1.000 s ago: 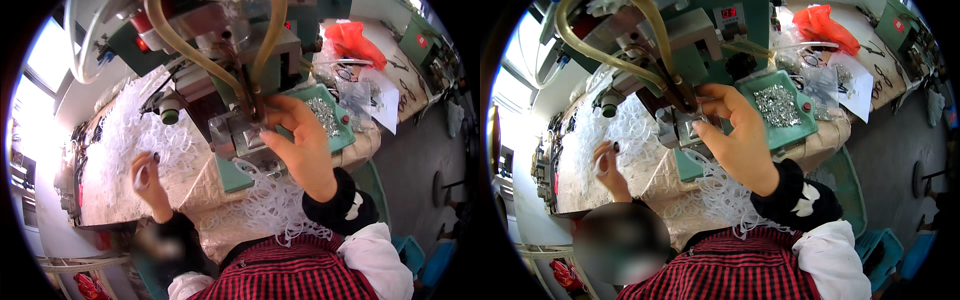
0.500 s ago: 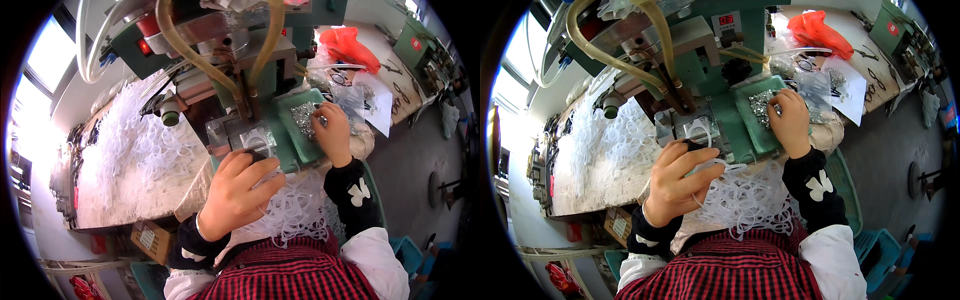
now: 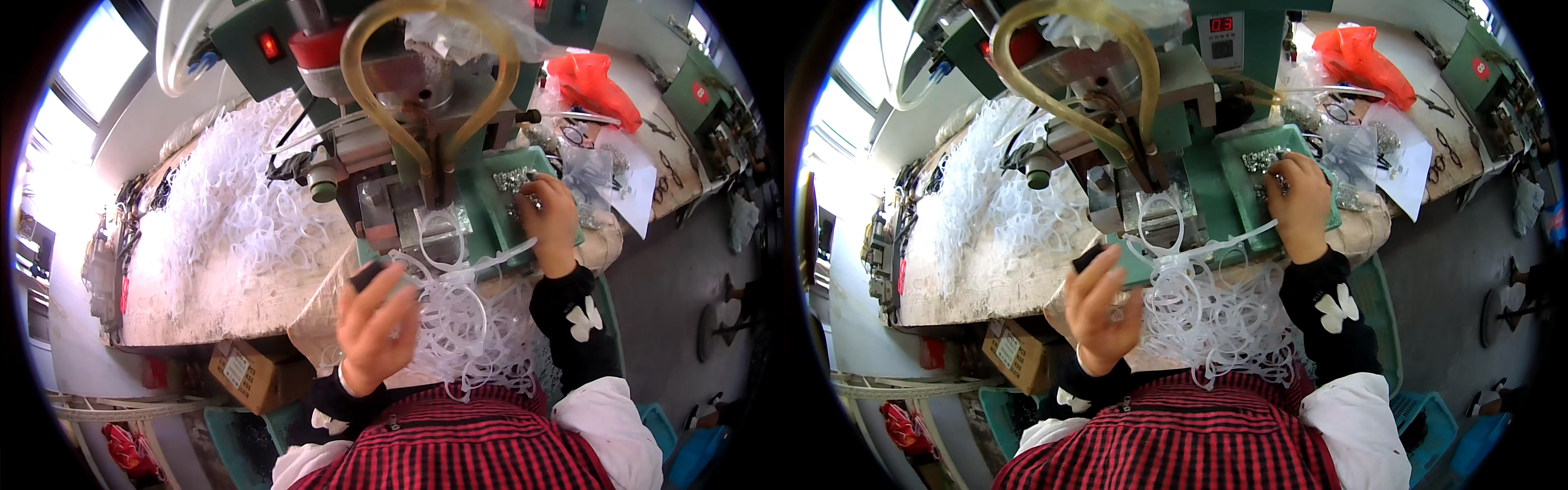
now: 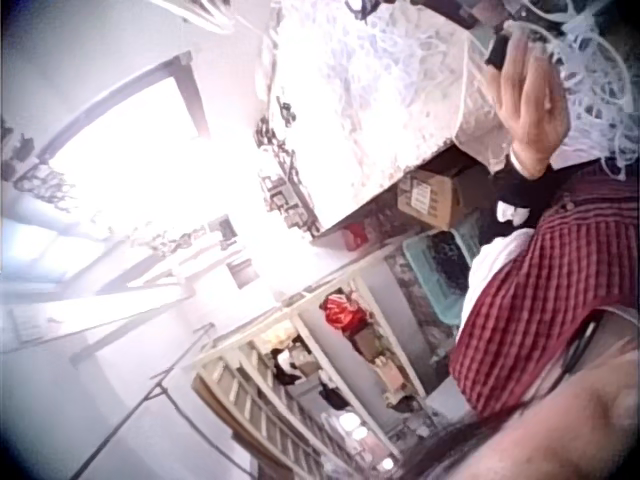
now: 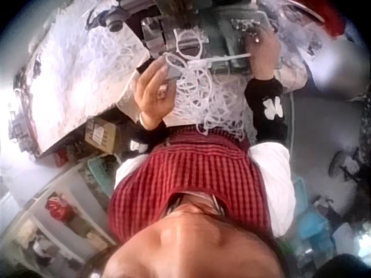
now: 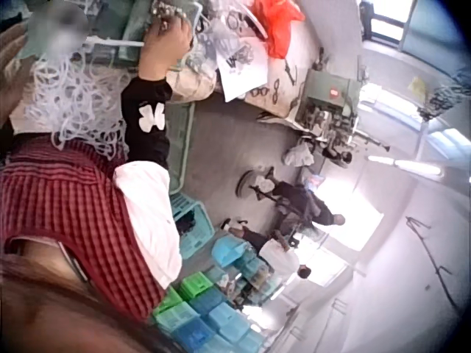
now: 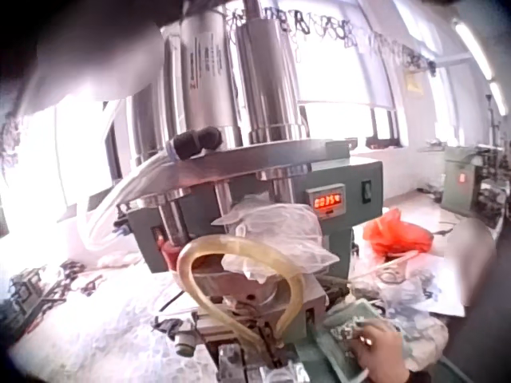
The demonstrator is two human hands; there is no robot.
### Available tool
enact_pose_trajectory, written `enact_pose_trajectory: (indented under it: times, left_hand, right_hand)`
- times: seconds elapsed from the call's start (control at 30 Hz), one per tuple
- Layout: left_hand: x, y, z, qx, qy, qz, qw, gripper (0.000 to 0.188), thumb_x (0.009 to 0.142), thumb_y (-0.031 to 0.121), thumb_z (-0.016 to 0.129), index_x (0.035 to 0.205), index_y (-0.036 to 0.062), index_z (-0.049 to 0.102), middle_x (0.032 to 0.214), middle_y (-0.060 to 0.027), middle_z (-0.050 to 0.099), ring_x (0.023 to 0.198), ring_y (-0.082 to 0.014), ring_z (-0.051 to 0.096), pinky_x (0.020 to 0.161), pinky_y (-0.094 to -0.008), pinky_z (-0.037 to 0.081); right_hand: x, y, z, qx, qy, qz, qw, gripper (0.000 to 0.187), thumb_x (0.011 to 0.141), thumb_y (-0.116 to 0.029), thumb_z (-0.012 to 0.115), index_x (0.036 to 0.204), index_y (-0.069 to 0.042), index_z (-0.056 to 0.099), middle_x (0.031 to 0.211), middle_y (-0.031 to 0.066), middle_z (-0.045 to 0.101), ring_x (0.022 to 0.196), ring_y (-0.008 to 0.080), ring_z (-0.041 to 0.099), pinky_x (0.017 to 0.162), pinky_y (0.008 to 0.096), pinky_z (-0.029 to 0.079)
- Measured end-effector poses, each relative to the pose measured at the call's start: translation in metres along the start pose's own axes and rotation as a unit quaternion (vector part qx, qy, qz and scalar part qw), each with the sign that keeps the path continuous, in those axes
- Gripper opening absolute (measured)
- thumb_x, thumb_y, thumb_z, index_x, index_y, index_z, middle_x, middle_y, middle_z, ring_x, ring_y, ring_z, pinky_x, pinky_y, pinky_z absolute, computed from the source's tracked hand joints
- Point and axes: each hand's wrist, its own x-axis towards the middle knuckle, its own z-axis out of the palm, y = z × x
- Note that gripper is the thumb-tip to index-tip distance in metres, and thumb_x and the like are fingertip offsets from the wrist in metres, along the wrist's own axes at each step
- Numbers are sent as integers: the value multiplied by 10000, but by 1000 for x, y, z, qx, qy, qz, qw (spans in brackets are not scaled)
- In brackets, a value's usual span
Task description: The person repeatedly picks up white plastic rings and small metallic components, places them into a press machine, and removes the assembled units. The process is continuous and repetitive, with finished items accumulating on the work surface.
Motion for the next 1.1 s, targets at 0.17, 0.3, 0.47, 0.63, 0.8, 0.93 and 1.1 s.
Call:
enact_pose_trajectory:
  times: [0.17,0.3,0.47,0.63,0.8,0.93,1.1]
  left_hand:
    - [-26,-28,-38,-111,-83,-224,965,515,786,98,780,1255,-26,604,1200,-168,653,1120,-300,623,1007,-398,465]
    - [13,9,-13,-166,-195,-241,936,576,776,167,828,1277,-9,603,1159,-123,661,1056,-254,645,920,-367,508]
    - [17,17,28,-164,-196,-236,937,311,821,113,793,1097,13,689,1009,-116,674,896,-255,648,799,-336,512]
    - [17,15,1,-462,-308,-407,725,206,1010,121,631,1169,-10,639,1062,-36,668,955,-133,621,837,-289,500]
    - [22,11,-1,-546,-336,-440,629,234,1053,153,571,1217,-9,607,1116,-46,650,989,-125,622,885,-294,508]
    - [31,10,0,-567,-374,-457,574,227,1050,159,573,1211,6,616,1144,-30,652,992,-111,601,916,-289,473]
    - [20,18,0,-587,-344,-482,552,333,1073,267,522,1292,23,577,1190,-7,602,946,-78,476,870,-250,383]
  right_hand:
    - [-18,9,-28,344,27,231,909,171,953,-121,667,1046,-2,746,975,71,743,897,169,668,830,265,495]
    - [2,3,2,449,30,275,850,188,966,-120,668,1066,21,739,942,29,722,842,84,617,786,219,470]
    - [21,-18,13,503,14,243,829,142,933,-62,687,1038,26,724,937,17,717,870,96,637,813,224,484]
    - [-18,1,-28,306,3,227,924,161,888,-41,718,1041,5,734,937,41,723,854,96,643,814,240,491]
    - [-39,-29,-52,316,-12,221,923,144,859,-9,721,1001,8,736,918,51,721,860,131,658,816,255,494]
    - [3,-80,-51,358,-74,63,929,142,834,23,703,974,9,718,918,68,724,880,173,684,811,298,514]
    - [23,-112,-15,471,-76,92,874,266,818,18,714,1075,22,645,920,62,703,867,139,669,800,274,509]
